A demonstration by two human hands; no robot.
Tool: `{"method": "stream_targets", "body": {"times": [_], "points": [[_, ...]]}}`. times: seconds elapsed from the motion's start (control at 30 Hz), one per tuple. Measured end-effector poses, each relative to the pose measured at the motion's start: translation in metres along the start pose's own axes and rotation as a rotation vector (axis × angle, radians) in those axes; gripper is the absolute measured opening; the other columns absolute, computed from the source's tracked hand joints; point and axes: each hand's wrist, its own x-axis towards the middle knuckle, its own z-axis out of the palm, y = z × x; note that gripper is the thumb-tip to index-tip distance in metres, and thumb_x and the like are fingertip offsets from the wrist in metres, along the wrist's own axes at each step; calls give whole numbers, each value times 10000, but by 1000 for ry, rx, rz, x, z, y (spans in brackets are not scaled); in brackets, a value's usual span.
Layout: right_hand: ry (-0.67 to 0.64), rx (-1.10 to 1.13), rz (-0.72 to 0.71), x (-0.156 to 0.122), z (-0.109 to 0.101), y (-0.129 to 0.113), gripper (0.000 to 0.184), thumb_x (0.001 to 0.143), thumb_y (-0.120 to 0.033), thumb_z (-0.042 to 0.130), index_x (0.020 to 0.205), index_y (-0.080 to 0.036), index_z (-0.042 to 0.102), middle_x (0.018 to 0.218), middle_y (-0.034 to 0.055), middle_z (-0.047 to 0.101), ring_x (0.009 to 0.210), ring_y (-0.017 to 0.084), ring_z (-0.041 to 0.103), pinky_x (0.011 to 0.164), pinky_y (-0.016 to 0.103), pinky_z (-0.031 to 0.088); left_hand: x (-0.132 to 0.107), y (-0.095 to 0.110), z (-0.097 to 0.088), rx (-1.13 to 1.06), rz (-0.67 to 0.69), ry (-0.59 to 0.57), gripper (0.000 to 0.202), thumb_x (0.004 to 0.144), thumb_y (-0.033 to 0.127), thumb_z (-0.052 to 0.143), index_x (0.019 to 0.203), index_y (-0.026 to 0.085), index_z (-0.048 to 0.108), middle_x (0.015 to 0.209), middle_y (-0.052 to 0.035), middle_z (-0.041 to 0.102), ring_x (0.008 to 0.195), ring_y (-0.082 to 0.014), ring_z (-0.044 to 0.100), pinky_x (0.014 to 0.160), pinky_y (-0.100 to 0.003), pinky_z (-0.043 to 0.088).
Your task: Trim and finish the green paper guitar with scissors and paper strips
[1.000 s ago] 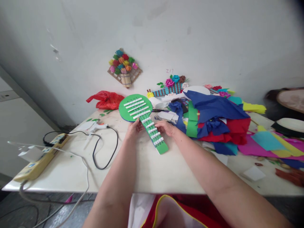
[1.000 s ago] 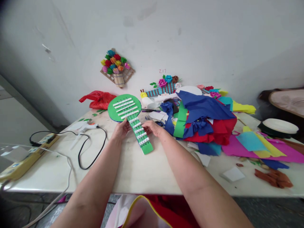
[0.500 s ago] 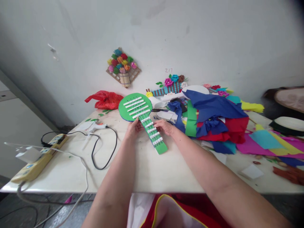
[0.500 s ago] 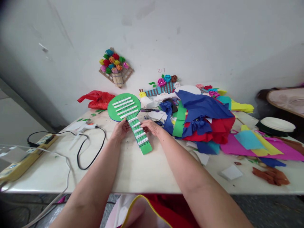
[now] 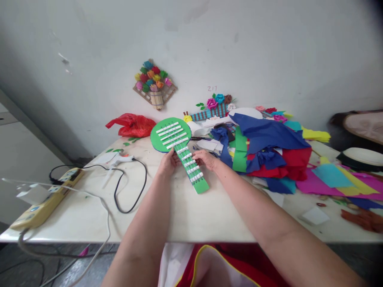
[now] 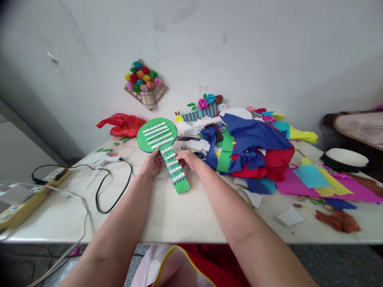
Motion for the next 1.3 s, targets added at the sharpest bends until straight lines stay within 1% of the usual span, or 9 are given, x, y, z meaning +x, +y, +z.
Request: {"method": "stream_targets", "body": {"times": [0.13, 0.27, 0.37, 0.5, 0.7, 0.8, 1.0, 1.17, 1.3], "points": [[-16, 83, 36, 1, 1, 0, 116, 609, -267, 564, 632, -154, 550, 503, -17, 554, 447, 98, 478, 450, 224, 351, 1, 1, -3, 12, 48, 12, 247, 788, 352, 522, 869, 124, 570, 678, -53, 649, 560, -153, 610, 586, -288, 496], [-60, 208, 123, 3, -2, 3, 219, 676, -326, 481, 671, -139, 595, 574, 26, 606, 490, 119, 509, 489, 245, 378, 1, 4, -6, 14, 83, 40, 266, 802, 365, 498, 861, 117, 576, 679, -64, 660, 572, -153, 619, 573, -272, 500], [-62, 223, 122, 4, -6, 6, 183, 661, -286, 483, 644, -141, 593, 566, 26, 606, 485, 122, 504, 502, 253, 380, 0, 6, -6, 10, 107, 58, 246, 794, 351, 515, 826, 114, 570, 674, -60, 661, 570, -151, 622, 551, -256, 497], [-43, 200, 51, 5, -8, 9, 101, 604, -222, 510, 528, -159, 524, 476, -2, 542, 440, 102, 459, 479, 237, 344, 0, 7, -5, 15, 123, 81, 226, 794, 336, 514, 813, 117, 564, 670, -59, 660, 560, -156, 620, 542, -262, 491], [-5, 160, 32, 1, -5, 5, 111, 572, -193, 517, 472, -167, 475, 433, -17, 508, 406, 85, 421, 451, 227, 306, 1, 7, -6, 25, 130, 72, 249, 782, 352, 530, 829, 111, 572, 680, -72, 662, 579, -165, 625, 570, -274, 494], [-22, 167, 62, 2, -6, 5, 116, 579, -210, 521, 478, -166, 484, 447, -4, 543, 417, 96, 451, 451, 230, 317, 1, 6, -7, 26, 134, 57, 250, 779, 353, 536, 823, 110, 576, 675, -71, 664, 580, -161, 627, 555, -259, 496], [-36, 229, 133, 8, -12, 11, 132, 616, -246, 490, 600, -144, 572, 526, 22, 617, 470, 125, 532, 496, 248, 378, 1, 7, -6, 24, 140, 56, 237, 794, 331, 516, 835, 104, 572, 663, -68, 662, 568, -167, 627, 540, -271, 504], [-52, 230, 119, 7, -11, 10, 92, 603, -221, 496, 544, -154, 518, 490, 11, 597, 436, 113, 516, 471, 235, 364, 1, 7, -5, 23, 156, 57, 212, 801, 312, 504, 849, 117, 571, 681, -64, 666, 575, -172, 627, 547, -287, 503], [-84, 246, 93, 4, -10, 7, 82, 599, -218, 511, 547, -154, 509, 490, 5, 591, 438, 109, 518, 470, 228, 366, 2, 6, -7, 23, 148, 56, 220, 807, 321, 498, 842, 117, 575, 700, -68, 670, 590, -169, 629, 569, -290, 503]]}}
